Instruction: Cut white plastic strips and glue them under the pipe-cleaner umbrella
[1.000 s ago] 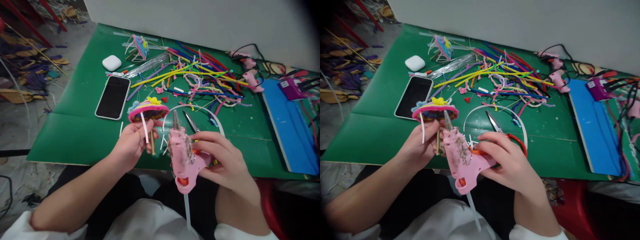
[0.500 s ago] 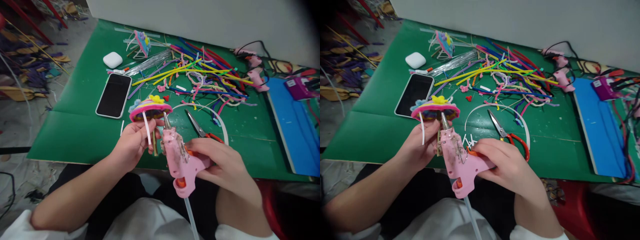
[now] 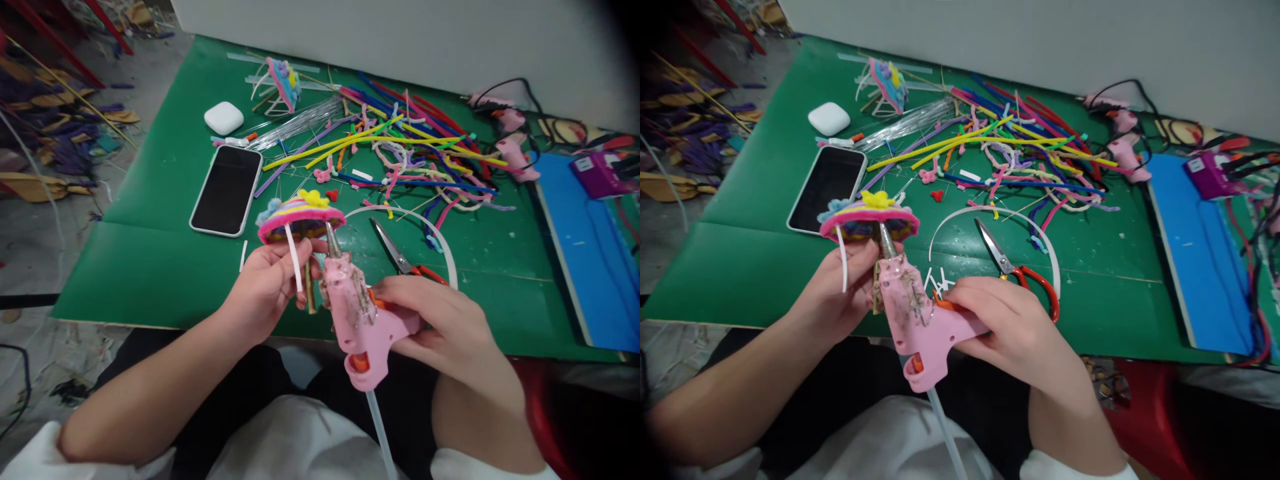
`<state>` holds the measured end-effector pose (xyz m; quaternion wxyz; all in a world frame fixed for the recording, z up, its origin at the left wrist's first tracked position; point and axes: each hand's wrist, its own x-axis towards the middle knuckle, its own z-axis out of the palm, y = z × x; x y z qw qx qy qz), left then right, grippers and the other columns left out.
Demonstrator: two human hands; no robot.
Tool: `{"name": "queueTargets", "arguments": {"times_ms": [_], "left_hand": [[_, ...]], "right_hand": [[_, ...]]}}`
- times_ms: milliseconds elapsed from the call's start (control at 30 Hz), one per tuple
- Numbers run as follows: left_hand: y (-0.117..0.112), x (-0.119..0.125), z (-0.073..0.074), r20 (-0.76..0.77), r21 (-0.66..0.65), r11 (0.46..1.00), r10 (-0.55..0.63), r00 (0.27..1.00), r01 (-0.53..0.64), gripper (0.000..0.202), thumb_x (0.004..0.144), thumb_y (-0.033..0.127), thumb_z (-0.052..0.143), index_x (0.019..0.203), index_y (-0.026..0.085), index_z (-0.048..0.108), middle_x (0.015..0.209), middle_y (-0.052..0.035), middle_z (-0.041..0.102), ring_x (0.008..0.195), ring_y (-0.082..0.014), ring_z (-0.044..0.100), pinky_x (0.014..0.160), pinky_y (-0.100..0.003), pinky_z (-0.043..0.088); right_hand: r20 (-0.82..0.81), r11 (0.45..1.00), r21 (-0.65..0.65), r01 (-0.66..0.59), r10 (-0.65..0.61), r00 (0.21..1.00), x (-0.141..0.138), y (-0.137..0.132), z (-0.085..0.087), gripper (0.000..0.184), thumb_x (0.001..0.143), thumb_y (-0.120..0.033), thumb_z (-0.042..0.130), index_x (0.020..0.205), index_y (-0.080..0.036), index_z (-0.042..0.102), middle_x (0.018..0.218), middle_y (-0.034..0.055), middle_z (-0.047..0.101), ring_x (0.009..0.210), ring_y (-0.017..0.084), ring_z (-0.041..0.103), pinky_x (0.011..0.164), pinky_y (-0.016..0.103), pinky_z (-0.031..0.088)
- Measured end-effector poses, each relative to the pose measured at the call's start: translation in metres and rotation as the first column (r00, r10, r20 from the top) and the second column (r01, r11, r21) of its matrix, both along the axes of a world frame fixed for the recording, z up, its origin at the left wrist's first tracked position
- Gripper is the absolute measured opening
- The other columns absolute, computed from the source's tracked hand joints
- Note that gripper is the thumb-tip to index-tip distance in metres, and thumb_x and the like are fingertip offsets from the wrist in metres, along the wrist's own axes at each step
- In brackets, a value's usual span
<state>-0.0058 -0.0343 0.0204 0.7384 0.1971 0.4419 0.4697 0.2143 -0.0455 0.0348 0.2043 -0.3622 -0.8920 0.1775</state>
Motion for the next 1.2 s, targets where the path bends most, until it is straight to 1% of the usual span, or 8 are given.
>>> {"name": "queueTargets", "arguments": {"times_ms": [200,433,667,933,1067,1200], "left_hand": [[0.0002,0.0009,0.0007,-0.002,-0.006,1.0,-0.002,1.0,0.002,0.03,0.066,0.04,0.075,0.078,0.013,0.067,0.055,0.0029,0.055,0.039,-0.0034,0.045,0.033,-0.012,0.035],[-0.0007,0.0004,0.0,-0.035,0.006,1.0,-0.011,0.999,0.012,0.03,0.068,0.041,0.072,0.081,0.014,0.068,0.057,0.0021,0.055,0.043,-0.0049,0.047,0.038,-0.015,0.039],[-0.0011,-0.0007,-0.0003,-0.027,0.012,1.0,-0.024,0.999,0.024,0.032,0.069,0.041,0.072,0.083,0.013,0.068,0.057,0.0022,0.055,0.042,-0.005,0.047,0.037,-0.015,0.038],[-0.0017,-0.0005,-0.0017,-0.042,0.034,0.999,-0.012,0.999,0.014,0.025,0.072,0.039,0.069,0.078,0.015,0.066,0.059,0.0018,0.055,0.043,-0.0051,0.047,0.041,-0.016,0.042],[-0.0014,-0.0003,-0.0016,-0.045,0.034,0.999,-0.013,0.999,0.015,0.027,0.071,0.039,0.07,0.079,0.014,0.065,0.059,0.0015,0.056,0.043,-0.0055,0.048,0.041,-0.016,0.043],[-0.0013,0.0002,-0.0004,-0.036,0.018,1.0,-0.02,0.999,0.021,0.029,0.068,0.041,0.073,0.077,0.014,0.065,0.058,0.0021,0.055,0.042,-0.0052,0.047,0.037,-0.015,0.039]], "right_hand": [[0.009,1.0,0.0,0.001,-0.001,1.0,-0.0001,-0.0003,-0.0008,0.023,0.084,-0.04,0.058,0.1,-0.022,0.057,0.093,0.0058,0.069,0.082,0.019,0.066,0.071,0.028,0.052],[0.002,1.0,-0.007,0.003,-0.003,1.0,-0.0001,-0.0001,0.0002,0.024,0.083,-0.039,0.059,0.099,-0.021,0.056,0.093,0.0057,0.068,0.081,0.018,0.066,0.072,0.026,0.052],[0.012,1.0,0.012,0.006,-0.006,1.0,0.0003,0.0003,-0.0014,0.025,0.084,-0.041,0.056,0.1,-0.022,0.057,0.093,0.0063,0.068,0.08,0.019,0.066,0.07,0.028,0.052],[0.024,1.0,0.013,0.009,-0.009,1.0,0.0,-0.0002,-0.0008,0.024,0.084,-0.04,0.057,0.099,-0.022,0.057,0.093,0.0059,0.068,0.08,0.019,0.066,0.07,0.027,0.052],[0.024,1.0,0.006,0.02,-0.02,1.0,0.0003,0.0002,-0.0014,0.024,0.083,-0.04,0.058,0.099,-0.022,0.058,0.093,0.0054,0.069,0.08,0.019,0.066,0.07,0.028,0.052],[0.023,1.0,-0.001,0.014,-0.014,1.0,0.0006,0.0002,-0.0022,0.025,0.084,-0.041,0.056,0.101,-0.022,0.057,0.094,0.0064,0.068,0.082,0.019,0.066,0.072,0.028,0.052]]}}
